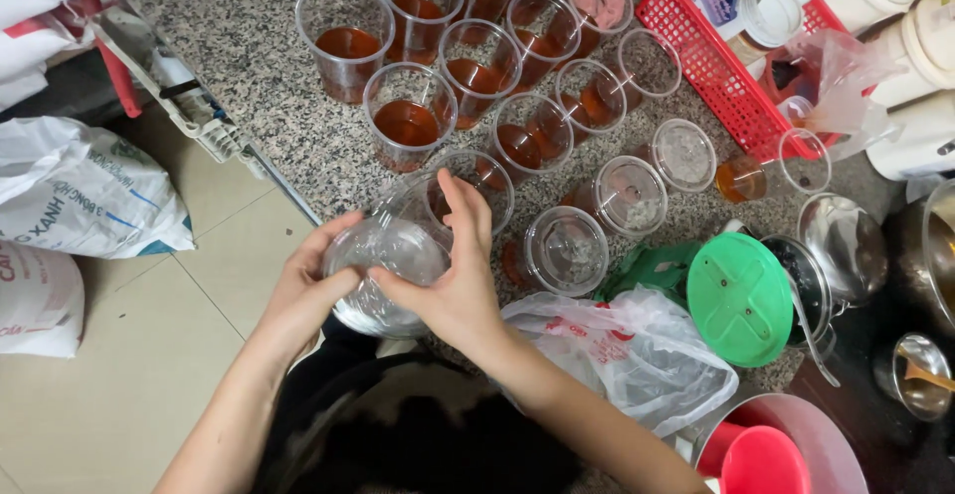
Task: The person pours liquid from one container to another, organizes several plastic cups filled with tea on a counter, and handles plastic lids and bags.
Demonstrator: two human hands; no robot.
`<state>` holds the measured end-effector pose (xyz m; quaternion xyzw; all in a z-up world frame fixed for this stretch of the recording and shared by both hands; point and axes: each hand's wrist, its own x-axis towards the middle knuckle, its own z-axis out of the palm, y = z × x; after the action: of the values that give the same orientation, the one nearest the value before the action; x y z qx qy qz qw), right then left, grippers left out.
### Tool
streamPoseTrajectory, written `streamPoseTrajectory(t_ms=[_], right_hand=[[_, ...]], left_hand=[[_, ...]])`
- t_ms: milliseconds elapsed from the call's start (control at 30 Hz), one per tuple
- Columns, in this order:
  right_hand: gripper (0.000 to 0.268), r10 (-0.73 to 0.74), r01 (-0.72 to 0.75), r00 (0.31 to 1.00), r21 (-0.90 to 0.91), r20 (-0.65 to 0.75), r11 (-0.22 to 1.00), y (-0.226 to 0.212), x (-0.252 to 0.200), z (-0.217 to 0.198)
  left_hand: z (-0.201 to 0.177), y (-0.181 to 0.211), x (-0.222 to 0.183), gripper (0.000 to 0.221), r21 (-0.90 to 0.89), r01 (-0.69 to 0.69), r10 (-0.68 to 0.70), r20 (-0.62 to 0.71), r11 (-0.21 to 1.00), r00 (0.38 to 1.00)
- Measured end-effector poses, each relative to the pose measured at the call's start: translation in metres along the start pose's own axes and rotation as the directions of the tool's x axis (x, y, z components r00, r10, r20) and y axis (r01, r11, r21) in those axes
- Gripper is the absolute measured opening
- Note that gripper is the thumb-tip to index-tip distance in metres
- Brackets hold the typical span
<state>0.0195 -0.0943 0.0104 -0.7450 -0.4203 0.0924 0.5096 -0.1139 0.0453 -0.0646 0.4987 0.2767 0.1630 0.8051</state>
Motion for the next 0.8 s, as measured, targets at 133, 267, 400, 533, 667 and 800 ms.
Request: streamPoseTrajectory(t_ms=[133, 267, 400, 533, 667, 800], right_hand=[[0.112, -0.039, 0.039, 0.999, -0.007, -0.017, 0.999, -0.004, 0.004, 0.001], [0.116, -0.102, 0.103, 0.994, -0.034, 0.029, 0.994, 0.017, 0.022, -0.007], [0.122, 0.233, -0.185, 0.964, -0.309, 0.125, 0.933, 0.037, 0.054, -0.032], [0.125, 0.307, -0.142, 0.916, -0.508, 0.257, 0.850, 0.082, 0.058, -0.029], [0.116, 0.244, -0.035, 0.920, -0.555, 0.307, 0.831, 0.094, 0.057, -0.020], [0.114, 0.220, -0.036, 0.939, -0.564, 0.263, 0.825, 0.089, 0.055, -0.018]], left_hand=[[0.005, 0.001, -0.003, 0.068, 0.027, 0.023, -0.024, 0.033, 0.999, 0.999], [-0.006, 0.001, 0.001, 0.065, 0.082, 0.012, -0.009, -0.037, 0.997, 0.999], [-0.029, 0.009, -0.001, 0.064, 0.007, 0.014, -0.012, -0.232, 1.000, 0.973], [-0.039, 0.019, -0.003, 0.064, -0.046, 0.034, -0.045, -0.258, 0.998, 0.965], [-0.037, 0.026, -0.005, 0.053, -0.106, 0.025, -0.058, -0.318, 0.994, 0.946], [-0.042, 0.018, -0.004, 0.058, -0.150, 0.014, -0.054, -0.267, 0.989, 0.962]])
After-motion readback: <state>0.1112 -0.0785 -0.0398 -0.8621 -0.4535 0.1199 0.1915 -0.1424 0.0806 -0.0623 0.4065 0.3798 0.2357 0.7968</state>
